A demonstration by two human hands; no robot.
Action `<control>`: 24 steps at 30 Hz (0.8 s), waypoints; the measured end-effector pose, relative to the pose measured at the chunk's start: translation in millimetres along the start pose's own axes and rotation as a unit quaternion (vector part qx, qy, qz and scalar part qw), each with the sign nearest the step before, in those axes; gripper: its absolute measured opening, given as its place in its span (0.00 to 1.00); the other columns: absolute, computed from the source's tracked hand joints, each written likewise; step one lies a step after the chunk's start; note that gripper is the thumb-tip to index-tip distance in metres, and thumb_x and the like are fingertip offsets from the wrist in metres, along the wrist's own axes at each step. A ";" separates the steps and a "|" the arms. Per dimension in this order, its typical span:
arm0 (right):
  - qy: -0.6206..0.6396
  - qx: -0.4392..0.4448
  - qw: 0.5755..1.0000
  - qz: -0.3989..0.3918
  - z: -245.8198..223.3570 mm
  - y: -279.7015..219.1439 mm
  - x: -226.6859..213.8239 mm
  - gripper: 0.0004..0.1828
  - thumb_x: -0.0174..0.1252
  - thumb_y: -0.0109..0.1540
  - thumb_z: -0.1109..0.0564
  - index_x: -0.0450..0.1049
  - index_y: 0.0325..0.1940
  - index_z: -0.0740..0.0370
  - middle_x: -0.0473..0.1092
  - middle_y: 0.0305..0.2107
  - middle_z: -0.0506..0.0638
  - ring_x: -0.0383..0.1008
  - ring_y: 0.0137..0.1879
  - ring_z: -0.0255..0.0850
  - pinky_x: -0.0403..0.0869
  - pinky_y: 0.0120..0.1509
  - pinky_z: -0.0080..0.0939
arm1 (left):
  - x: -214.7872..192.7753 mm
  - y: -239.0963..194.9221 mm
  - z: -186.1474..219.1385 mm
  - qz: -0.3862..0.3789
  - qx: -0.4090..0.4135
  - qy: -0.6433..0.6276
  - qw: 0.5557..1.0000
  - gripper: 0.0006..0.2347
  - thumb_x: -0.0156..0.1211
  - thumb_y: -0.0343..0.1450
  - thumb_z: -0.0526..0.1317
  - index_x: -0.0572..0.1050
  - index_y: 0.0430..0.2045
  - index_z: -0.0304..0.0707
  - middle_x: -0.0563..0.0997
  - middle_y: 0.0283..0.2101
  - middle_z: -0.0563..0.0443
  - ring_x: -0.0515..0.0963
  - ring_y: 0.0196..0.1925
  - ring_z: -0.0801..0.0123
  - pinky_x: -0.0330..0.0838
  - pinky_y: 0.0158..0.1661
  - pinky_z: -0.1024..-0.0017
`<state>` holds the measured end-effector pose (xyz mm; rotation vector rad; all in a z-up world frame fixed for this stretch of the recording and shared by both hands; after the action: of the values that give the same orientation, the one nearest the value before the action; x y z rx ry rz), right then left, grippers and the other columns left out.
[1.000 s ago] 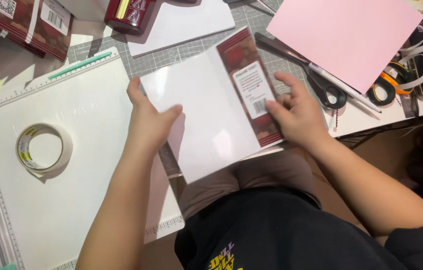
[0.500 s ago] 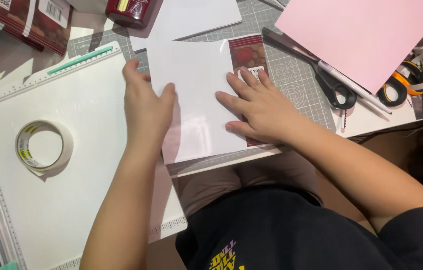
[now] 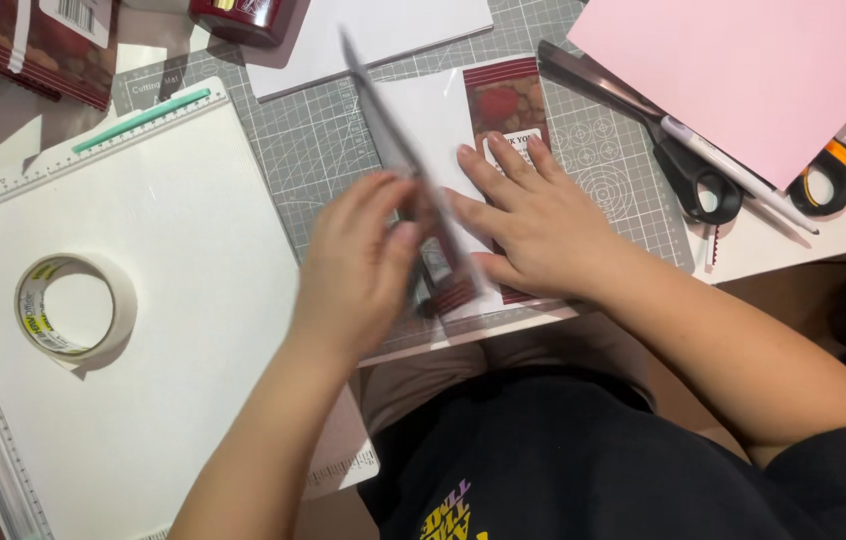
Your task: The person positions a pink sheet of paper onto a printed film and uses a scoring tool to press the edges before peeling the backing and adhering the film to a larger white sheet.
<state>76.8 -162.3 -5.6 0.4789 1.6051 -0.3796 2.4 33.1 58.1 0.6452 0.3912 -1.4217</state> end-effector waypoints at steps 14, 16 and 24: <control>0.425 0.246 0.858 0.148 36.9 21.8 -48.5 0.19 0.54 0.67 0.53 0.71 0.62 0.55 0.77 0.47 0.46 0.80 0.48 0.36 0.72 0.60 0.38 | 53.0 -5.4 -12.2 -0.138 0.125 0.221 0.957 0.25 0.55 0.74 0.50 0.64 0.63 0.35 0.58 0.74 0.34 0.56 0.75 0.37 0.56 0.68 0.41; 0.303 0.236 0.912 0.144 42.8 35.2 -46.3 0.24 0.52 0.67 0.46 0.68 0.67 0.53 0.78 0.47 0.49 0.76 0.47 0.45 0.69 0.53 0.47 | 49.8 -7.4 -14.6 -0.144 0.147 0.200 0.958 0.20 0.54 0.74 0.48 0.68 0.57 0.35 0.61 0.72 0.35 0.56 0.75 0.37 0.58 0.66 0.39; 0.246 0.208 0.931 0.171 43.0 65.9 -28.2 0.27 0.58 0.64 0.57 0.66 0.69 0.49 0.74 0.31 0.44 0.68 0.38 0.46 0.67 0.46 0.48 | 35.9 15.0 -24.9 -0.144 0.126 0.163 0.968 0.24 0.49 0.76 0.52 0.67 0.60 0.32 0.65 0.69 0.34 0.62 0.72 0.37 0.55 0.67 0.41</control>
<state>149.2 -130.2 21.1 1.2409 1.8769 -0.3482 24.9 20.9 19.6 1.0698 0.5858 -1.6602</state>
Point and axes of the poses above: each hand's wrist, its own y-axis towards the middle knuckle, its own x-axis out of the palm, z = x × y, the point moved 4 cm from there along y, towards the middle knuckle
